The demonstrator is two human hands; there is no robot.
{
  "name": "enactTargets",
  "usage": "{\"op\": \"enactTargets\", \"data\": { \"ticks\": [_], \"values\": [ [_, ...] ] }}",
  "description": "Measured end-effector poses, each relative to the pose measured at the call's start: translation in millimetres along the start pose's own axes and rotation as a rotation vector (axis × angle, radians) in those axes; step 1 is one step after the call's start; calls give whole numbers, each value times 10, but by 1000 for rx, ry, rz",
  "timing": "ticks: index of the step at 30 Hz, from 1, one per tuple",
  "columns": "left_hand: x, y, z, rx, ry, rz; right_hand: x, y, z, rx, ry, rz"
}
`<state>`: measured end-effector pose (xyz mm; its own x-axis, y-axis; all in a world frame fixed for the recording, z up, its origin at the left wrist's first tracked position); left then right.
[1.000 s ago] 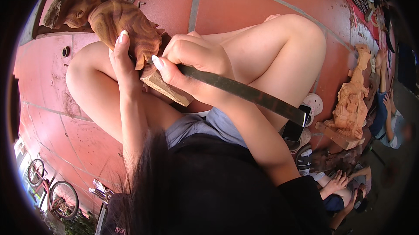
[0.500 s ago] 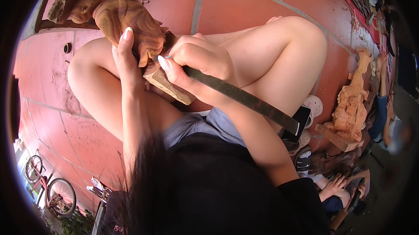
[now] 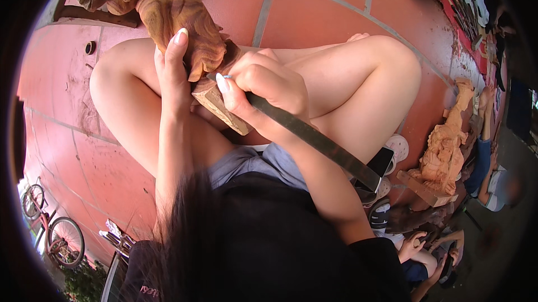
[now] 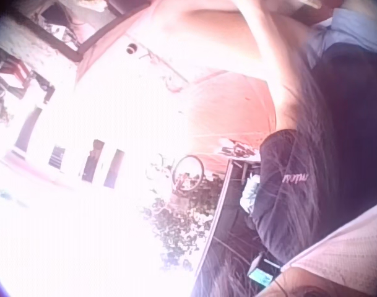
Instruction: The person carves a wooden figurine using a chisel, holding the piece in their left hand and shaping it with the tool in their right hand. The carving is performed while sitting cross-legged on a tiled floor.
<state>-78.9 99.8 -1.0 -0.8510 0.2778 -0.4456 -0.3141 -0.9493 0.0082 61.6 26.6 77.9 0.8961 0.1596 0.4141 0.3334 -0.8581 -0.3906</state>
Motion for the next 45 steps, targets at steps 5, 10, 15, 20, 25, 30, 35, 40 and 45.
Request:
{"op": "enactTargets", "data": {
  "ticks": [5,10,15,20,25,30,35,40,45],
  "values": [
    [2,12,0,-28,4,1,3,39,53,6,35,-37],
    [-30,-25,24,-8,25,-30,40,-146,9,-4,54,-31],
    [9,5,-17,5,5,15,26,-46,61,15,-12,-61],
    [32,-3,-20,-18,14,6,30,10,125,19,-39,-51],
    [35,-44,-53,15,4,-23,80,-102,125,-15,-56,-1],
    [31,-25,-64,5,32,-21,78,-30,104,0,-68,-25],
    [50,-20,-78,16,45,-21,69,-63,93,17,18,-50],
    [13,-35,-12,4,13,17,97,-180,14,19,6,4],
    [23,-20,-21,-9,2,-6,54,-65,44,4,36,-113]
  ]
}}
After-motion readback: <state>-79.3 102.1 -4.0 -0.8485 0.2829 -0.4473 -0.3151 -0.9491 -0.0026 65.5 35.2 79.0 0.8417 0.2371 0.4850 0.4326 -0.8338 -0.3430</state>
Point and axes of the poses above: each hand's wrist, its own y-axis away from the middle knuckle, its own x-axis out of the back of the hand, z = x × y, the point moved 7 cm from there along -y, towards the middle knuckle, and after that the axes turned 15 degrees about -z, right-handed, at the moved point
